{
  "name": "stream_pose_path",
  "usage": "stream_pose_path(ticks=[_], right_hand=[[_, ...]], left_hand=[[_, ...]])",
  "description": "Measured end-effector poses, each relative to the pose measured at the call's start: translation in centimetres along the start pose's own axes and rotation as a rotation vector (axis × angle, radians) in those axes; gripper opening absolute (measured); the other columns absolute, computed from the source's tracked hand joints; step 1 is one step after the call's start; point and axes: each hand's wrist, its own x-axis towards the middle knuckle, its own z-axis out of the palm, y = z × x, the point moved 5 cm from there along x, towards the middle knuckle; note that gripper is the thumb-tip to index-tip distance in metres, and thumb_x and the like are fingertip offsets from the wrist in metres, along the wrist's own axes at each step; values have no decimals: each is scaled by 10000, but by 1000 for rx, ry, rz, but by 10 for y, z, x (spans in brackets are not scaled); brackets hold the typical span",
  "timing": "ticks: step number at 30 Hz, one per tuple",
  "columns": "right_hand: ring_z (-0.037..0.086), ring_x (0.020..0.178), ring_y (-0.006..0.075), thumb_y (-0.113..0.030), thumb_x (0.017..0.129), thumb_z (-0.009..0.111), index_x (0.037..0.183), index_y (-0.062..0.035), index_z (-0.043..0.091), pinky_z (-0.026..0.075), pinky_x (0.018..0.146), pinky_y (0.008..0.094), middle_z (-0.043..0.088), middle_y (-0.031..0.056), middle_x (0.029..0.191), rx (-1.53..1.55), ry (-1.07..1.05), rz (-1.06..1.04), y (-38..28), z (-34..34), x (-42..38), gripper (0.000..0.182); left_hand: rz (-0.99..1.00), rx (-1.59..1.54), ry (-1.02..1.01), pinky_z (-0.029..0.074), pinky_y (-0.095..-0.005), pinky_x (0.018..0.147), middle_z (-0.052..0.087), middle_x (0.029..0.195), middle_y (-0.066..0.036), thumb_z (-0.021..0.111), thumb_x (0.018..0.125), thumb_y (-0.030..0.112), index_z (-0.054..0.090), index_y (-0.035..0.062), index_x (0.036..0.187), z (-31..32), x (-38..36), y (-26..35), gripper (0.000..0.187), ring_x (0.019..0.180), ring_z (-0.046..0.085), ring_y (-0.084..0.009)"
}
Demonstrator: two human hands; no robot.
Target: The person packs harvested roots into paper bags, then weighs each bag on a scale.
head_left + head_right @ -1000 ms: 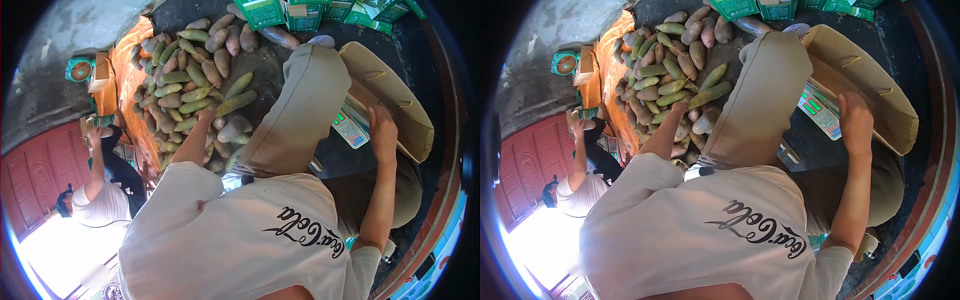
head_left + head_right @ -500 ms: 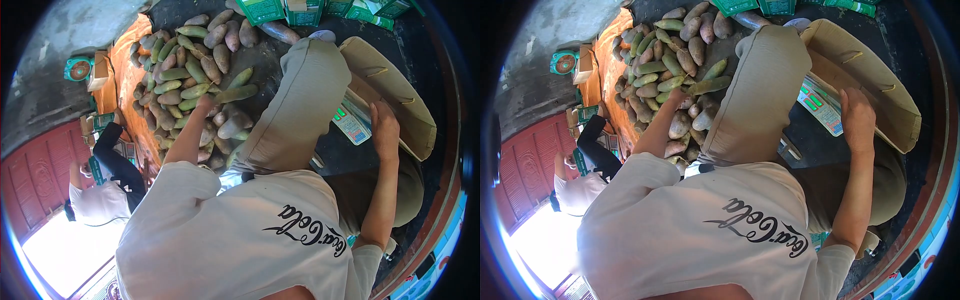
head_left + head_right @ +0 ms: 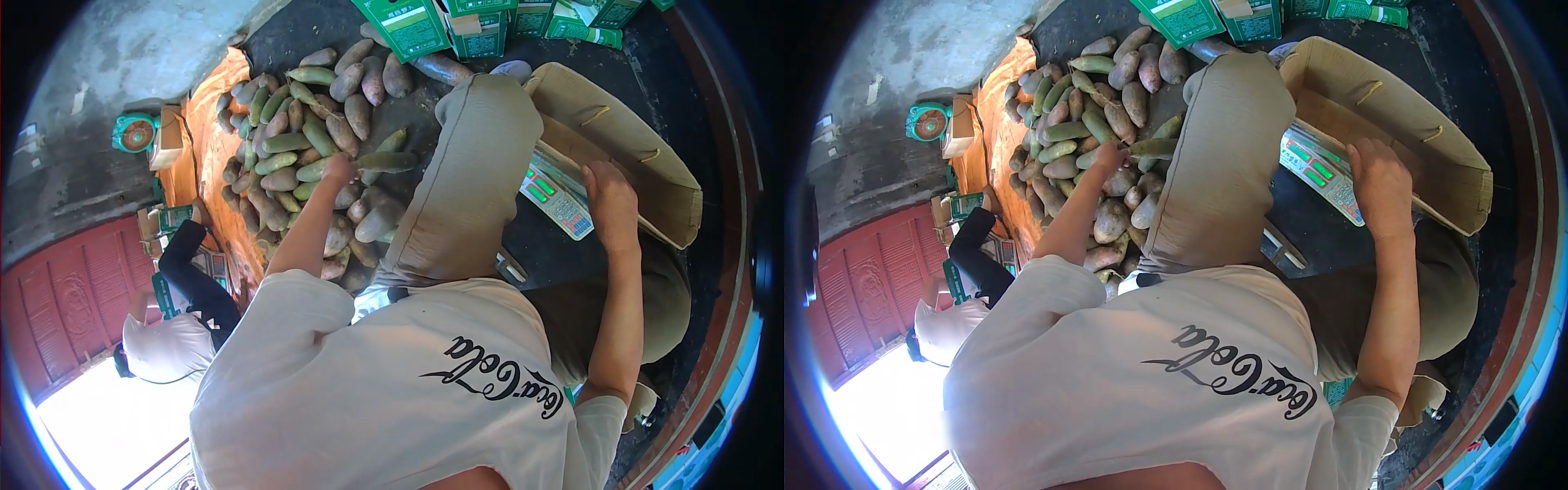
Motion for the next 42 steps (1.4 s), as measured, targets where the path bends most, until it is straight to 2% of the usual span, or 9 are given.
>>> stream_pose_path(ticks=[7,9,12,19,22,25,28,34,42], right_hand=[[596,793,312,-204,884,569,819,-52,563,483,690,421,591,120,817,-23,-15,-6,0,-1,-3,165],[598,802,303,-197,866,588,826,-56,569,484,695,419,593,114,819,-25,-9,-24,0,-2,-4,148],[601,814,294,-189,844,610,832,-60,576,487,704,412,596,107,822,-34,-16,-29,-3,-3,-5,134],[605,826,295,-187,832,623,842,-59,580,495,721,404,599,107,827,-51,-42,-4,-2,-2,-6,135],[608,831,293,-183,828,626,846,-61,582,496,726,409,603,108,832,-54,-35,-20,-1,-1,-6,131],[611,841,290,-181,822,630,851,-62,584,498,738,407,609,106,842,-56,-42,-13,-1,-1,-7,131],[615,848,282,-184,812,639,864,-64,590,499,746,404,616,103,853,-50,-30,-24,1,2,-7,139],[626,859,258,-219,800,651,861,-73,614,500,746,381,629,91,851,-102,-37,-2,4,3,-10,163],[631,853,248,-212,783,666,859,-76,622,500,745,366,639,94,858,-119,-47,17,6,0,-14,162]], left_hand=[[85,-192,97,475,-307,468,676,683,-91,518,905,173,653,3,940,26,51,-38,220,516,628,-175],[83,-202,109,498,-372,669,678,834,-148,514,857,204,677,34,935,28,57,-43,248,727,656,-255],[67,-222,128,504,-410,782,673,967,-171,503,847,228,687,50,951,33,64,-51,276,876,659,-305],[-112,-481,63,516,-359,594,685,798,-154,525,888,272,676,7,991,10,8,-10,322,686,680,-260],[-25,-499,34,501,-322,529,674,728,-145,573,864,266,678,-15,948,5,-11,3,311,609,670,-208],[31,-430,87,517,-346,590,684,767,-165,616,817,244,691,-6,901,5,-10,0,274,668,683,-238],[161,27,156,524,-370,673,686,807,-171,623,793,236,707,31,878,-2,-8,5,238,741,684,-274],[111,191,166,510,-402,754,686,806,-150,616,789,259,714,71,878,3,7,-2,230,812,669,-309],[279,-418,308,478,-369,618,638,696,-149,576,830,192,665,-20,834,-21,1,20,229,632,620,-259]])
